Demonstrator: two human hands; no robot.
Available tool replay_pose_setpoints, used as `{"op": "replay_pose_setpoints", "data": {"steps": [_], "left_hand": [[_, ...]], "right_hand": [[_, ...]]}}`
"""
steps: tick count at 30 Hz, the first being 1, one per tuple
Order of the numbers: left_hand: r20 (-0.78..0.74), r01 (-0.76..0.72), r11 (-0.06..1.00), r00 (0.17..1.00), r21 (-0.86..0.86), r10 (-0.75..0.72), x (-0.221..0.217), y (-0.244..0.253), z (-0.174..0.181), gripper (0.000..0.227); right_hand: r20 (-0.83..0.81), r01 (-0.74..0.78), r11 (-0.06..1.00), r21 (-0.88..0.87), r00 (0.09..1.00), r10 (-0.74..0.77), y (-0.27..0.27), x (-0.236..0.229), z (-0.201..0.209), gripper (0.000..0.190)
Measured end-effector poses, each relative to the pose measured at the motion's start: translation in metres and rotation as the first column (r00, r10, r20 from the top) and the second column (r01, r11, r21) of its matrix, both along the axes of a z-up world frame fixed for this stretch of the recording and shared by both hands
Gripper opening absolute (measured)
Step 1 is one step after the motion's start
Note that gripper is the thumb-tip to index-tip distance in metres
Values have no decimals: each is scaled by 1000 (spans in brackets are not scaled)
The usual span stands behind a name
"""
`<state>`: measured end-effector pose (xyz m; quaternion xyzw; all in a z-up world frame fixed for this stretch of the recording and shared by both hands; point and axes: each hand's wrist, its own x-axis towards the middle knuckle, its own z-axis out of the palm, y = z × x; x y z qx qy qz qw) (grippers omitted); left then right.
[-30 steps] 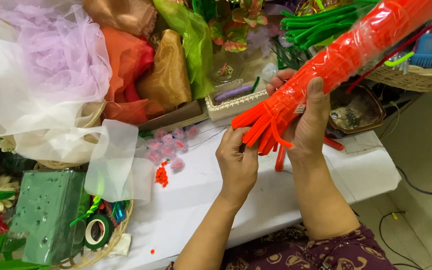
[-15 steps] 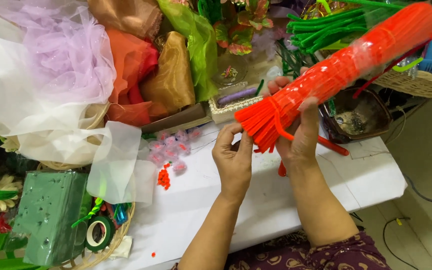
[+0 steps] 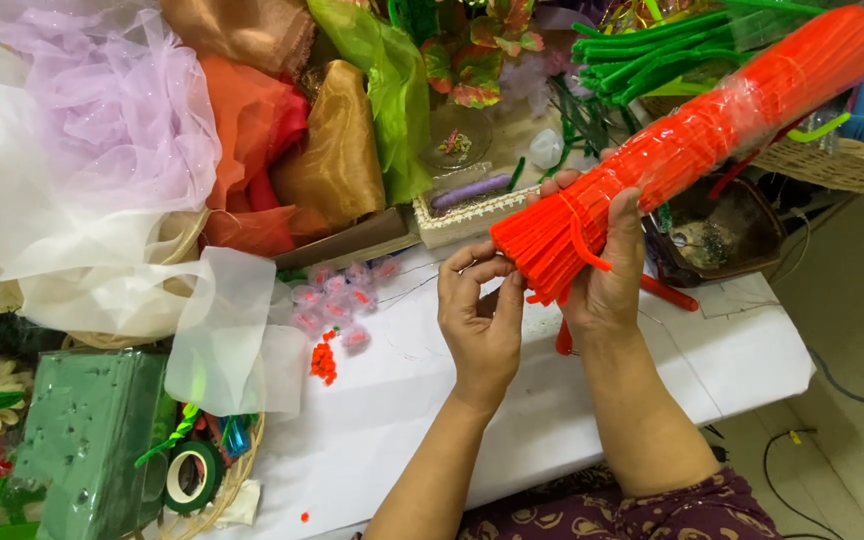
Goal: The person unwraps a package of orange pipe cleaners by hand and removes several items from the plastic sleeve.
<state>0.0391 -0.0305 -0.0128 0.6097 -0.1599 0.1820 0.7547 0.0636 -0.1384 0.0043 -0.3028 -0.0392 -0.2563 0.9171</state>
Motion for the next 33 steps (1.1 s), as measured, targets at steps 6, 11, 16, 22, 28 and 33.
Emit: {"op": "replay_pose_setpoints", "data": {"steps": [6, 11, 16, 22, 28, 33], "left_hand": [[-91, 59, 998, 994, -34, -62, 12, 4, -6, 16], [-45, -90, 991, 994, 103, 95, 11, 10, -9, 9], [151, -295, 938, 951, 181, 270, 8, 12, -5, 2], [234, -303, 936, 938, 182, 258, 10, 8, -19, 5], [134, -75, 988, 989, 137, 57, 15, 6, -22, 7], [7, 6, 994, 1000, 110, -7, 20, 10, -17, 10]], "right_hand": [[-30, 1, 999, -38, 1000, -2, 1, 0, -3, 65], [-33, 19, 993, -118, 999, -23, 3, -1, -6, 64], [23, 64, 972, -227, 998, -60, 10, -2, -1, 54], [90, 138, 939, -314, 989, -115, 15, -3, 1, 48], [69, 110, 954, -279, 993, -94, 9, -4, 1, 52], [44, 68, 968, -241, 997, -59, 10, 0, -3, 53]]}}
